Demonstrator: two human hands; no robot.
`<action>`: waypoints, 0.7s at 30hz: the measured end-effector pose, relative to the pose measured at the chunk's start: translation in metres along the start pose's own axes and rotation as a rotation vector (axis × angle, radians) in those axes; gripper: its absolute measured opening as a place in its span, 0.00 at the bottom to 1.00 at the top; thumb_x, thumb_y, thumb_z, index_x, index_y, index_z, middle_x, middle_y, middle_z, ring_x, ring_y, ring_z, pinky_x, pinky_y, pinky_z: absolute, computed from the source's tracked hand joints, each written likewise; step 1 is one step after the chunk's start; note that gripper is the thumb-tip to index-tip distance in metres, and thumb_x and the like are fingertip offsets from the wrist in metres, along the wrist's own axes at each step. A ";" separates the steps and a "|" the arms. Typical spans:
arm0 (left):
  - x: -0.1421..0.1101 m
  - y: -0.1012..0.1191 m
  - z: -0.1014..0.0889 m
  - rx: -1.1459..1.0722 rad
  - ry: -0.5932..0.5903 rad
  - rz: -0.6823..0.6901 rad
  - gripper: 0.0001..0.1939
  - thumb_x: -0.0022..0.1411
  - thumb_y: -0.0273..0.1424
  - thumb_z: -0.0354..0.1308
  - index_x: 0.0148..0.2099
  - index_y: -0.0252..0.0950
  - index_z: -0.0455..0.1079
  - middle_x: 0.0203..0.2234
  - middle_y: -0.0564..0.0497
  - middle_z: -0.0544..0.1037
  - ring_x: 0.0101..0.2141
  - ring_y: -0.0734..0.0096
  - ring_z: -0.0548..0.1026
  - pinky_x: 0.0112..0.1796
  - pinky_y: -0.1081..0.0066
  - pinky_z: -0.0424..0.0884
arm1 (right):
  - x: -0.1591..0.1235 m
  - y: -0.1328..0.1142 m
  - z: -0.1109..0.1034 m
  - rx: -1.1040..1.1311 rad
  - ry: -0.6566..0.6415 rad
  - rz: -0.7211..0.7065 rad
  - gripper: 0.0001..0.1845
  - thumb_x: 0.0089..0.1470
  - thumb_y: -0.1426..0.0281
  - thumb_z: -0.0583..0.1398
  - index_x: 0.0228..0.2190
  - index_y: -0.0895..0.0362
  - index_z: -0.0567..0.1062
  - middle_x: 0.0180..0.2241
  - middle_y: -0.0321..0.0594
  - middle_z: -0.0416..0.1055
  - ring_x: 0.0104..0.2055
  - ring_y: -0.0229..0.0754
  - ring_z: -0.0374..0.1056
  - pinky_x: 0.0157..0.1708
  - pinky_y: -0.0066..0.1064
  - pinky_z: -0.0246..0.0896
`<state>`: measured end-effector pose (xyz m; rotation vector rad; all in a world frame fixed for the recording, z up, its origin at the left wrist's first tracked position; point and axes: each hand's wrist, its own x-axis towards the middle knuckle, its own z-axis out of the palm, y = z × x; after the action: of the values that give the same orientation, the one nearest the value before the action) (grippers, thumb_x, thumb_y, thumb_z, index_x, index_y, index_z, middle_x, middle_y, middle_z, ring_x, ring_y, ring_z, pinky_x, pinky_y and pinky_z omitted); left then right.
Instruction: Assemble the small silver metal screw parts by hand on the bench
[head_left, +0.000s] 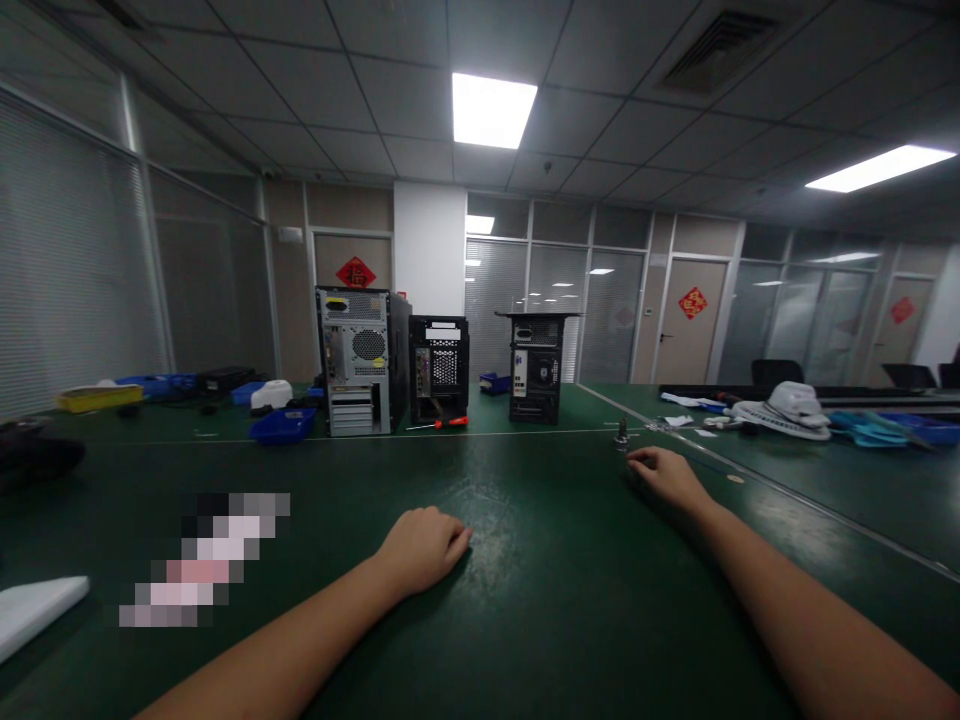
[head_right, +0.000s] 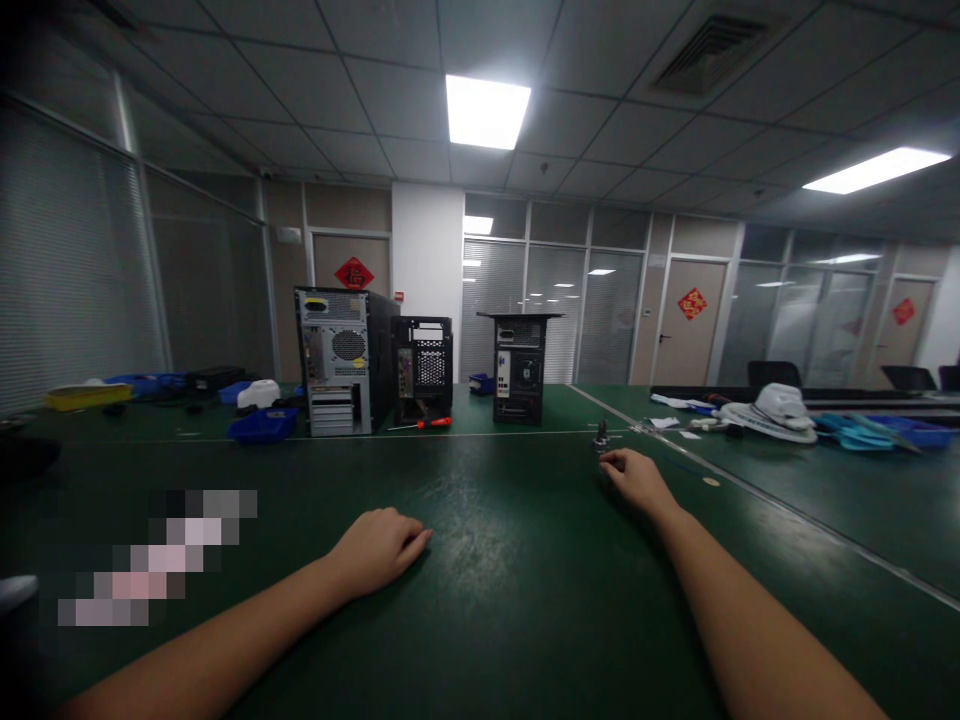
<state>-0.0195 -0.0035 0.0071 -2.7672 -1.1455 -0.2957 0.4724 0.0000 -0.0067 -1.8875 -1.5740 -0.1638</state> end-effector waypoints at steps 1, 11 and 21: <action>0.000 0.000 0.001 0.003 -0.002 -0.002 0.28 0.72 0.43 0.39 0.33 0.38 0.76 0.26 0.47 0.80 0.29 0.62 0.78 0.32 0.67 0.68 | 0.000 0.000 0.000 -0.004 -0.009 0.014 0.16 0.53 0.62 0.60 0.39 0.56 0.81 0.41 0.45 0.79 0.44 0.49 0.73 0.45 0.36 0.64; -0.001 0.001 0.001 0.017 0.009 -0.006 0.28 0.72 0.43 0.39 0.32 0.38 0.76 0.26 0.46 0.80 0.29 0.61 0.78 0.32 0.67 0.68 | -0.001 -0.006 0.003 0.083 -0.069 0.195 0.19 0.51 0.53 0.62 0.35 0.55 0.77 0.38 0.45 0.80 0.40 0.50 0.75 0.38 0.36 0.65; 0.000 -0.001 0.000 0.010 0.007 -0.005 0.27 0.72 0.42 0.39 0.32 0.37 0.75 0.26 0.46 0.79 0.29 0.61 0.78 0.32 0.67 0.67 | -0.014 -0.028 0.005 0.232 -0.117 0.034 0.28 0.51 0.69 0.63 0.54 0.59 0.70 0.51 0.50 0.76 0.52 0.49 0.72 0.53 0.38 0.65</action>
<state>-0.0196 -0.0028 0.0068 -2.7528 -1.1498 -0.2997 0.4411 -0.0070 -0.0060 -1.7677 -1.5624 0.1410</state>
